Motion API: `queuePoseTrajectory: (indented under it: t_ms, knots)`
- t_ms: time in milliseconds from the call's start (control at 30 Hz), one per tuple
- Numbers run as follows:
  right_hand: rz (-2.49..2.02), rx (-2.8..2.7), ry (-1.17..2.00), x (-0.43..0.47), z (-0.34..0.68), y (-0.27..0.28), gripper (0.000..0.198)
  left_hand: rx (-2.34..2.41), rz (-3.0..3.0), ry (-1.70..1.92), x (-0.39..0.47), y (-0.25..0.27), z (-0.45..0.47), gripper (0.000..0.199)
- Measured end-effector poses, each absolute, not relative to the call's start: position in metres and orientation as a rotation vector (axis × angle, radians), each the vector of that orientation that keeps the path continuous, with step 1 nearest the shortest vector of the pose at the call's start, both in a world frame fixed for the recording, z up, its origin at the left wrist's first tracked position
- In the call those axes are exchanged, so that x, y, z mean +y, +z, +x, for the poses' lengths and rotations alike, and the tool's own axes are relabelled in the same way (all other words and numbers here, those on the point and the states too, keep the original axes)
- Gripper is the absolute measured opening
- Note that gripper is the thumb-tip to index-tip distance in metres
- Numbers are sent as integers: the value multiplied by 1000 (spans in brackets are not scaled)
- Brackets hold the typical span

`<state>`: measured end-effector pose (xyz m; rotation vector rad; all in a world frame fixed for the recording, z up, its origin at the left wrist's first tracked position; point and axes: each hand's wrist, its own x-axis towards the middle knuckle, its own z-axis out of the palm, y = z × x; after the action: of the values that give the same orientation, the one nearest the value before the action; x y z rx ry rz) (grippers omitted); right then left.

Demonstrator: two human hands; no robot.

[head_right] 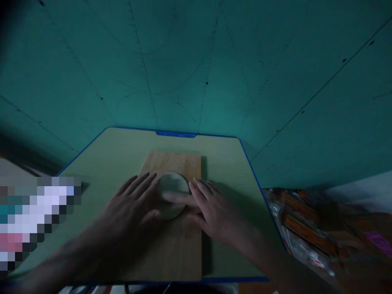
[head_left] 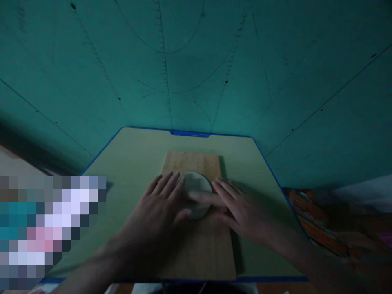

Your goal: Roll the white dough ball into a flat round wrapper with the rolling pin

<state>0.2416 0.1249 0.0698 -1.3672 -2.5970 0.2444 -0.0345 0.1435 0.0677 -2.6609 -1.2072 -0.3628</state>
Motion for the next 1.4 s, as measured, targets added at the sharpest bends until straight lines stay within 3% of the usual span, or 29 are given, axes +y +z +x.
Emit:
queuePoseTrajectory:
  t_ms: [233, 467, 533, 667, 833, 1033, 1233, 1400]
  knots:
    - [-1467, -2427, 245, 143, 260, 53, 57, -1407, -2699, -278, 243, 80, 22, 49]
    - [-1116, -2654, 527, 98, 220, 82, 75, -1255, -2939, -318, 226, 76, -11, 51]
    - [-928, -2688, 566, 87, 199, 84, 68, -1266, -3022, -339, 223, 74, -27, 53]
    - [-744, -2662, 489, 80, 179, 77, 42, -1289, -3053, -372, 229, 73, -17, 54]
    - [-974, -2612, 433, 66, 209, 66, 50, -1176, -3118, -406, 232, 88, 47, 48]
    - [-1085, -2551, 184, 52, 233, 54, 60, -1429, -3041, -357, 230, 99, 90, 63]
    - [-966, -2529, 220, 59, 168, 57, 42, -1148, -3103, -464, 226, 81, 33, 51]
    - [-768, -2517, 217, 66, 128, 65, 30, -1252, -3021, -363, 218, 66, -26, 56]
